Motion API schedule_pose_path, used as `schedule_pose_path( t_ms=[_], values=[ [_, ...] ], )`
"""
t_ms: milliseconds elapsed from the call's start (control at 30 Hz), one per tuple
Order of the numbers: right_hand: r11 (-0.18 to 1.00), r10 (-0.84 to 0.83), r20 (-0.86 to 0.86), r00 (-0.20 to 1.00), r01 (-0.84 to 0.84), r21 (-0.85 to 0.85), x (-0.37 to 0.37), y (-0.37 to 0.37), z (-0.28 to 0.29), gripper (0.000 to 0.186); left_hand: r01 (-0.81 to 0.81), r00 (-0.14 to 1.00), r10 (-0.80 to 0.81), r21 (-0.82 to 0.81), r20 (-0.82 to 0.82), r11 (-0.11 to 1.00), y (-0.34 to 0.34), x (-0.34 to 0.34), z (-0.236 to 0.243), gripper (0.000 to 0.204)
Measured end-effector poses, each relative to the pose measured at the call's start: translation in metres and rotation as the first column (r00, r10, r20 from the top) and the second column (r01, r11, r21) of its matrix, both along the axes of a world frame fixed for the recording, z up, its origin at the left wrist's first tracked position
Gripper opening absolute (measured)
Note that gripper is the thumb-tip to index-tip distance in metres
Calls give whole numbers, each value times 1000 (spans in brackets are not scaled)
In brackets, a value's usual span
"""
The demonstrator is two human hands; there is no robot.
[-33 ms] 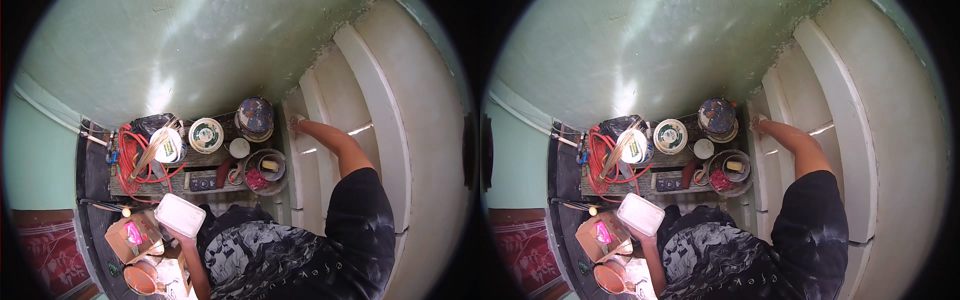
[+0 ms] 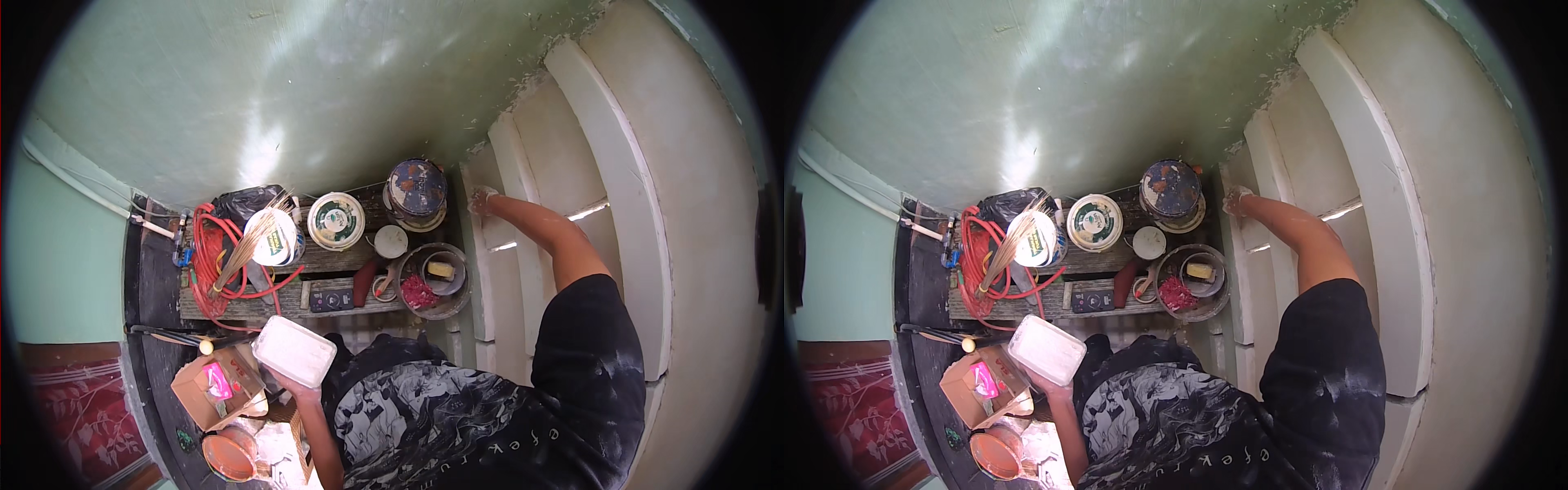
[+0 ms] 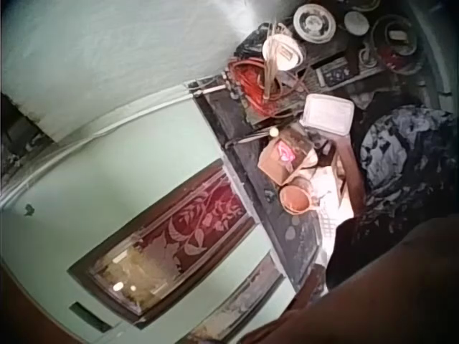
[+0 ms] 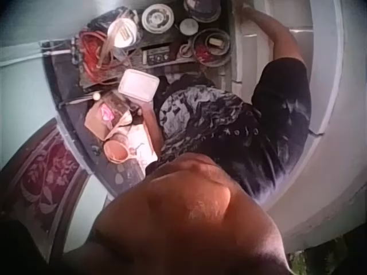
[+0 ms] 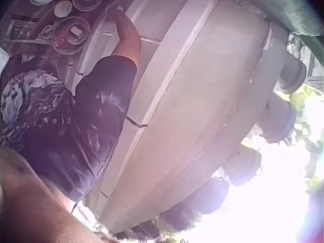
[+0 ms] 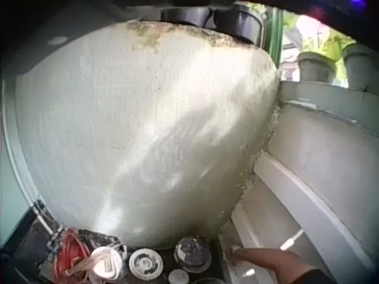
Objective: The person is using a scraper to apply plaster or putty to the corners and gaps in a wall.
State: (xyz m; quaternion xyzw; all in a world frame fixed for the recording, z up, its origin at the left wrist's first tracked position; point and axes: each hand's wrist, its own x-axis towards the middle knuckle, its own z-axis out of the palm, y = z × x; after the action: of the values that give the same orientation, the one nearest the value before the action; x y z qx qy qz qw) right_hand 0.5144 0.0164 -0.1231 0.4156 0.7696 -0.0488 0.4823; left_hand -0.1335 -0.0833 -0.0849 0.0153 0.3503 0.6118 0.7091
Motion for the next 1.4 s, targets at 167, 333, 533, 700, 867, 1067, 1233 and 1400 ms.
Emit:
schedule_pose_path(
  t_ms=[167, 333, 533, 700, 867, 1067, 1233, 1400],
  values=[
    [1000, -4, -48, 999, 3, -21, 9, 5, -15, 27, 53, 999, -53, -16, -12, 998, 0, 5, -3, 69],
    [994, -111, -79, 991, 110, -24, 5, -4, -7, 22, 53, 999, -52, -18, 8, 998, -1, 9, -7, 70],
    [991, -118, 32, 993, 119, -57, -5, -11, -7, 25, 43, 999, -43, -3, -12, 999, -5, 11, -2, 73],
    [998, 46, 98, 994, -42, -40, -19, 6, 13, 21, 10, 1000, -10, -6, -2, 1000, -5, 10, 10, 72],
    [993, -80, 18, 997, 78, 91, -30, 29, 19, 20, 50, 999, -50, -18, 15, 999, -1, 6, 13, 70],
    [969, -248, 58, 967, 246, 36, -22, -13, -6, 47, 90, 994, -91, 18, 69, 996, 2, 3, 15, 69],
    [986, -168, 166, 972, 166, 26, -28, -4, 24, 41, 107, 993, -107, 15, 41, 994, 4, -1, 14, 69],
    [960, -280, 105, 954, 280, 16, -31, 19, 32, 40, 99, 994, -98, -29, 42, 995, 8, -8, 8, 69]
  ],
)
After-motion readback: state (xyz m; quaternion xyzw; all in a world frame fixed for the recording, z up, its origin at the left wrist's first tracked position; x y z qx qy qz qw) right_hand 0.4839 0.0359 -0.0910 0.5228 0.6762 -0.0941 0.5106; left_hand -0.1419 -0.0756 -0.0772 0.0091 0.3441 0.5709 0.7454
